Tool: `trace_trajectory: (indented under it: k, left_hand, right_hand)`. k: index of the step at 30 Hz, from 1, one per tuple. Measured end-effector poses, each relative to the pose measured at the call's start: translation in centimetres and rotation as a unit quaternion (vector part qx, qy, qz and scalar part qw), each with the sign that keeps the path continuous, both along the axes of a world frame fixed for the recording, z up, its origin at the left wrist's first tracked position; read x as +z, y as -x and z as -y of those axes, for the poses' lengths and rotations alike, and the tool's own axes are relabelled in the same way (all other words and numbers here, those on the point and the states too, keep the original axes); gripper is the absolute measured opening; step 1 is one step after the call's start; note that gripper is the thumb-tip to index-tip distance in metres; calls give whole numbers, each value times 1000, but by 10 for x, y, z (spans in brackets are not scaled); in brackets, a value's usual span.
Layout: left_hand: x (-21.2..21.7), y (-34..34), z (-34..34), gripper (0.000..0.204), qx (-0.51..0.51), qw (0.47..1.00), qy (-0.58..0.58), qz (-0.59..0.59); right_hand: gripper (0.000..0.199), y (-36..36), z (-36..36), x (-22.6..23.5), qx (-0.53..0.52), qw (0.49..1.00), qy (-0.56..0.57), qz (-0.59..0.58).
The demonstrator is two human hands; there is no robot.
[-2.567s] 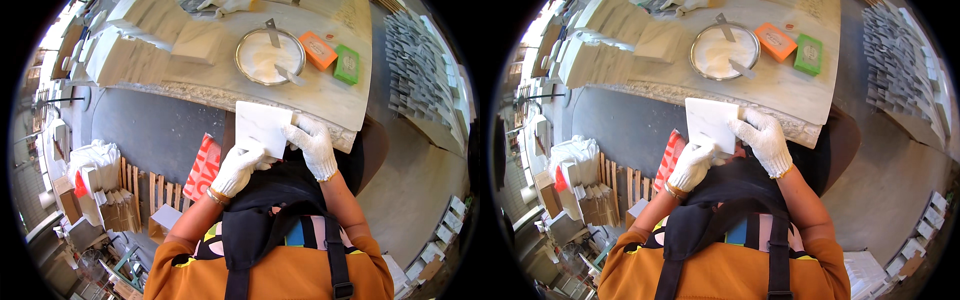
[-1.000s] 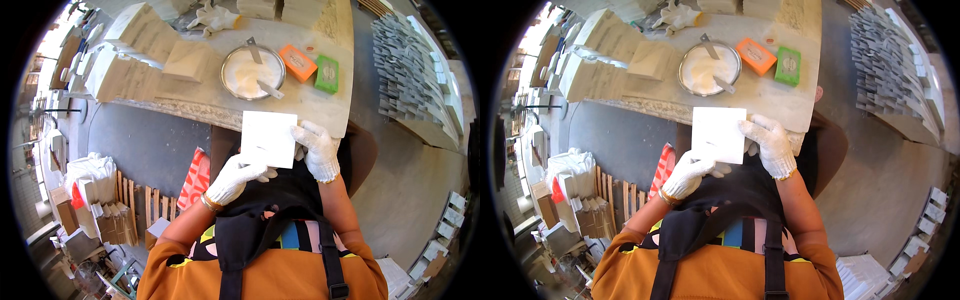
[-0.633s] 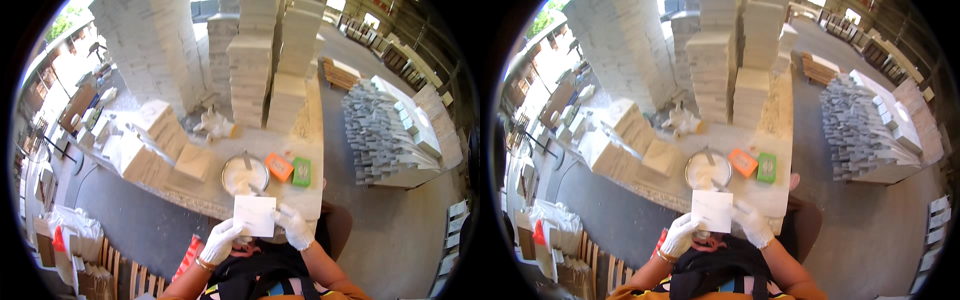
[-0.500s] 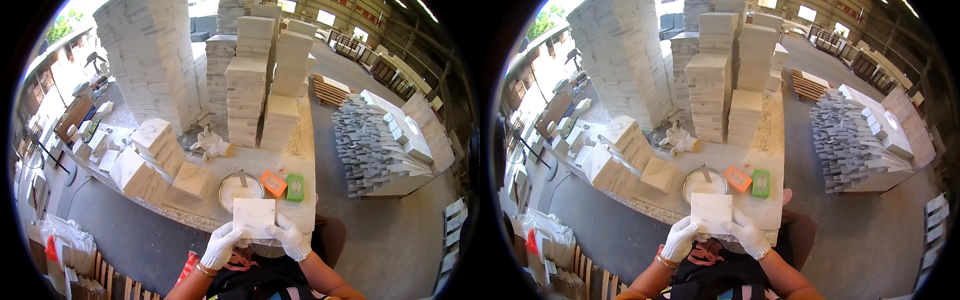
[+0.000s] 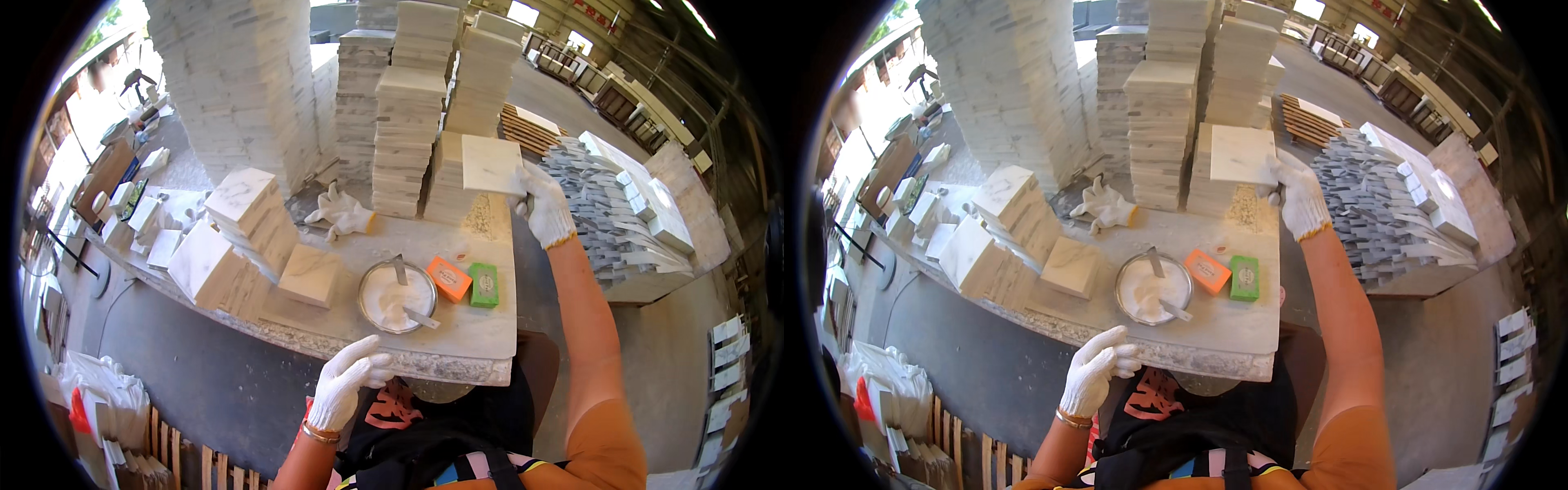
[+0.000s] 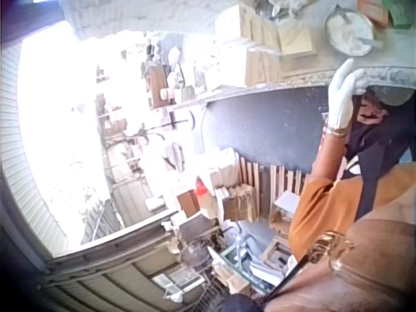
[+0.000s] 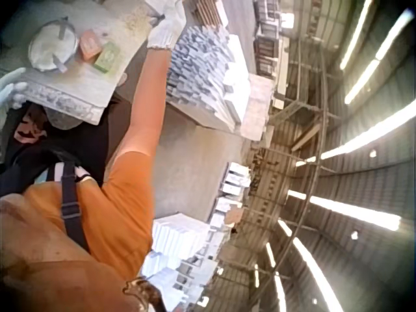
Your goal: The person repeatedly sands small white square tiles with a green abrasive block and scrapes them with a metal spatula. The person turns tiles over, scrapes edges, and stacks finished tiles on a nearby pile.
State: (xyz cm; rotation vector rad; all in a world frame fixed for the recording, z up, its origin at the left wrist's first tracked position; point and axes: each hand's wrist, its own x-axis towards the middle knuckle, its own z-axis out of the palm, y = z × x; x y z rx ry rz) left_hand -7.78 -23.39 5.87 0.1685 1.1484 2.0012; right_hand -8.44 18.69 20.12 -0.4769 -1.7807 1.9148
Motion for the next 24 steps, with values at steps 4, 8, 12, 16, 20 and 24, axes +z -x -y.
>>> trace_trajectory:
  k: [4, 8, 12, 16, 20, 24]
  left_hand:
    - [-20, -7, 23, 56, 49, 998, 24, 35]
    - [-26, -9, 42, 56, 88, 994, 53, 44]
    - [-32, -6, 50, 56, 111, 990, 73, 43]
    - [-34, 1, 46, 57, 107, 991, 78, 35]
    - [-29, 6, 39, 58, 91, 991, 90, 28]
    - [-31, 10, 43, 52, 90, 992, 85, 29]
  right_hand:
    - [26, 59, -35, 4, -36, 997, -25, 60]
    - [21, 94, -58, -6, -16, 995, -25, 95]
    - [27, 104, -64, -14, -34, 992, -28, 118]
    - [25, 103, -67, -12, -21, 989, -54, 137]
    - [45, 97, -62, 1, -60, 965, -175, 186]
    - [65, 84, -68, 22, -70, 900, -358, 239]
